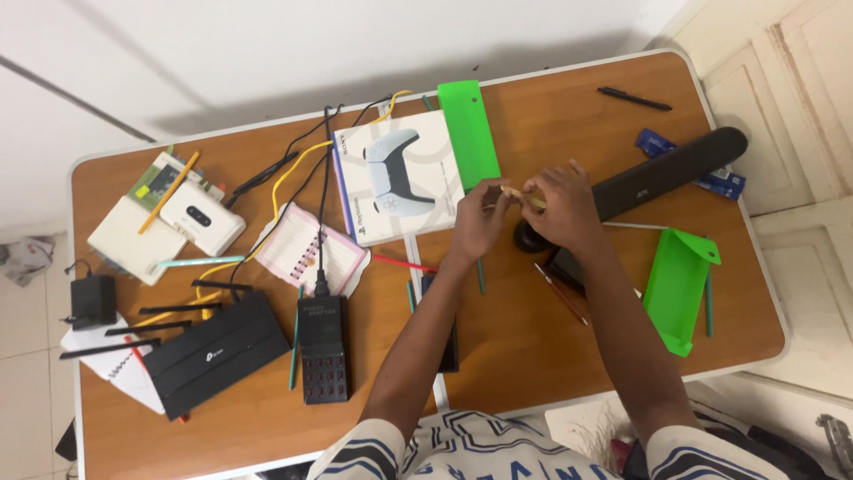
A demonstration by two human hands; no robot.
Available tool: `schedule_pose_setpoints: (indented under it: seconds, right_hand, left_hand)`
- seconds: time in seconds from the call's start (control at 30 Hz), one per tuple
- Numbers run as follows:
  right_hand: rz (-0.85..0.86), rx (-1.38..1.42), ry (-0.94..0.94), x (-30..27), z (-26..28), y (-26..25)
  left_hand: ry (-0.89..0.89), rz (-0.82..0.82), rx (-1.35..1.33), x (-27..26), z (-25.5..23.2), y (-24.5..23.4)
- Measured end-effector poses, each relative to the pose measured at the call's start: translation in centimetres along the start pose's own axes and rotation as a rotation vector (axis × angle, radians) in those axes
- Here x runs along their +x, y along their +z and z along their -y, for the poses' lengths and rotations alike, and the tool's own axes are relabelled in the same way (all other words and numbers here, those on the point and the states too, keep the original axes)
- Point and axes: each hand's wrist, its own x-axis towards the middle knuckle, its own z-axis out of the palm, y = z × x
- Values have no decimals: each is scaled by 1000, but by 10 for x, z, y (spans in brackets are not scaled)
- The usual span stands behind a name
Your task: The person organizes various items on a desk, including placing pencils into a green tray, handling small black boxes, and moving a soundbar.
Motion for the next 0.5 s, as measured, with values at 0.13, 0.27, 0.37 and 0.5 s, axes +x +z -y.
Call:
schedule_pose_setpoints:
  seconds: [0.13,0.27,0.37,0.5]
  right_hand:
    - [-12,31,22,-19,17,-3]
    - [-26,84,47,-43,35,-4]
    - [-31,104,59,-56,47,-6]
    - [-29,146,96,-74,74,-7]
  left_hand:
    - [14,16,-5,-12,-1,-7]
    - [-4,46,4,-29,-5,-21]
    - [26,52,16,-45,-12,-38]
    - [22,28,22,-69,-33,-63]
